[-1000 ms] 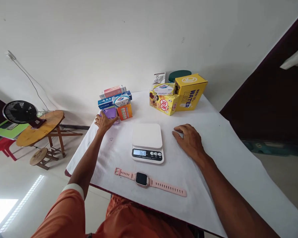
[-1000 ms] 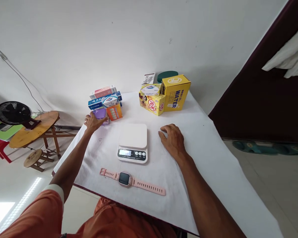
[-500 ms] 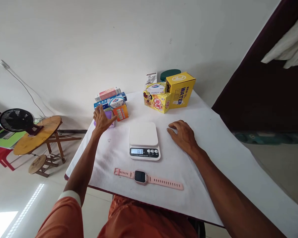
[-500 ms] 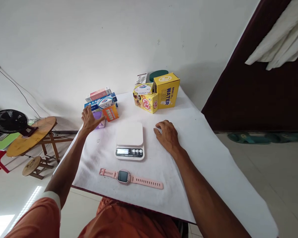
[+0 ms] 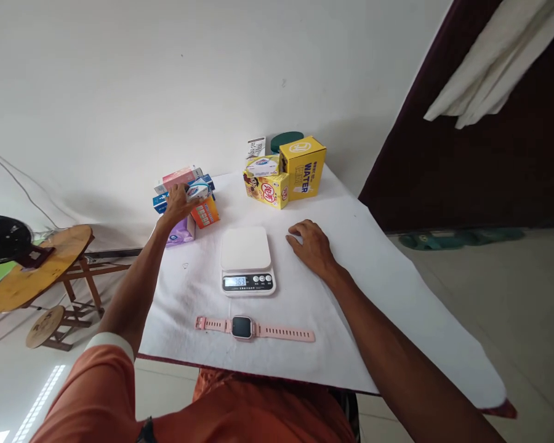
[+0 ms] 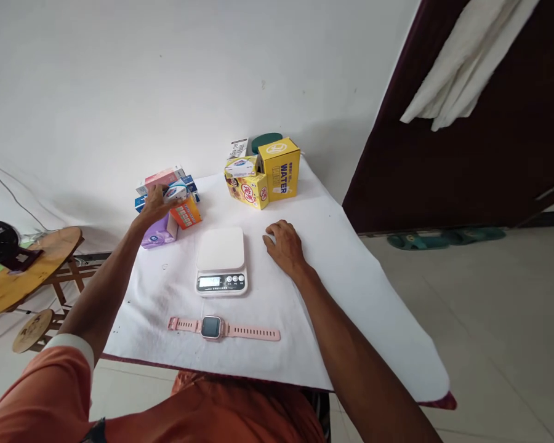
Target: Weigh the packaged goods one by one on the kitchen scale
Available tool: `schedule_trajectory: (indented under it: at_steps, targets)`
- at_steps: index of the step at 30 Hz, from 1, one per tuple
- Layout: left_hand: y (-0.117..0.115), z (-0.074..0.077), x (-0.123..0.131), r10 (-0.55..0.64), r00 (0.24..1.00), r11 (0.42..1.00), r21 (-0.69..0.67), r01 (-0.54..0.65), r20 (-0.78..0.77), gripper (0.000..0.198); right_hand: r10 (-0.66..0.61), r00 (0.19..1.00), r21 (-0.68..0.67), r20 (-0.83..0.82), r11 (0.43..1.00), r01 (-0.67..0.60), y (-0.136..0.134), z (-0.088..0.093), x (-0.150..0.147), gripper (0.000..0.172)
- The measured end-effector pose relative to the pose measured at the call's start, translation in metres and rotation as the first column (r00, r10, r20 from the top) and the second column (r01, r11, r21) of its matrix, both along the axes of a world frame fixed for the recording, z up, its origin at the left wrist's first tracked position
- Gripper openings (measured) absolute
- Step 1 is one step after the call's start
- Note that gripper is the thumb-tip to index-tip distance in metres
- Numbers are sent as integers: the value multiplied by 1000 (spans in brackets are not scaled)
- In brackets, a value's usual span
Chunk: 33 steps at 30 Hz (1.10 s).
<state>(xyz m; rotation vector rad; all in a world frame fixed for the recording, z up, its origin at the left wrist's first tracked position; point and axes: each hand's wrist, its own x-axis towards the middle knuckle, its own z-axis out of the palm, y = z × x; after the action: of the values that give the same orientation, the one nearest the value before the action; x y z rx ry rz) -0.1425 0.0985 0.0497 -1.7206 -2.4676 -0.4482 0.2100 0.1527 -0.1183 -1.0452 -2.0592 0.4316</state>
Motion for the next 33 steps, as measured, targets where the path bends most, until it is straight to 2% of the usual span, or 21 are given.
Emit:
schedule_trajectory:
  at_steps: [2, 4, 8, 11, 13, 19, 21, 23, 27, 29, 31, 33]
  targets:
    - [-11, 3, 10, -79, 997, 994, 78, 77, 16, 53, -5, 1000, -9, -4, 1000, 5, 0, 0, -1, 10]
    - [-26, 3, 27, -204, 979, 972, 121, 202, 5, 53, -11, 1000, -17, -6, 1000, 11, 1, -1, -2, 10]
    - [-55, -9, 70, -448, 891, 894, 21, 448, 77, 51, -26, 1000, -31, -6, 999, 26, 2, -2, -3, 10]
    - [-69, -24, 97, -487, 855, 858, -83, 507, 179, 50, -36, 999, -45, 7, 998, 36, 2, -2, -4, 10]
    - [-72, -34, 107, -491, 849, 847, -124, 518, 194, 50, -37, 999, -42, 9, 998, 37, 2, -2, -4, 10]
    - [-78, -51, 113, -485, 861, 840, -192, 508, 154, 53, -24, 1000, -20, 6, 1000, 24, 2, -2, -2, 11]
    - [-80, -49, 110, -489, 857, 840, -178, 513, 163, 61, -20, 1000, -31, 10, 999, 20, 2, -1, -2, 12]
    - [-82, -39, 104, -502, 846, 844, -114, 524, 179, 68, -18, 1000, -38, 9, 999, 19, 2, -1, -1, 12]
    - [-86, -4, 90, -503, 854, 864, 107, 493, 130, 69, -19, 1000, -27, -5, 999, 19, 2, -2, -2, 11]
    - [-87, 11, 87, -493, 866, 864, 166, 476, 80, 70, -19, 1000, -23, -4, 1000, 19, 2, -2, -2, 10]
    - [-87, 18, 88, -501, 864, 857, 169, 487, 50, 70, -24, 1000, -21, 3, 999, 24, 2, -2, -2, 9]
    - [-86, 14, 92, -518, 854, 853, 108, 511, 51, 68, -30, 999, -21, 11, 999, 31, 2, -1, -3, 9]
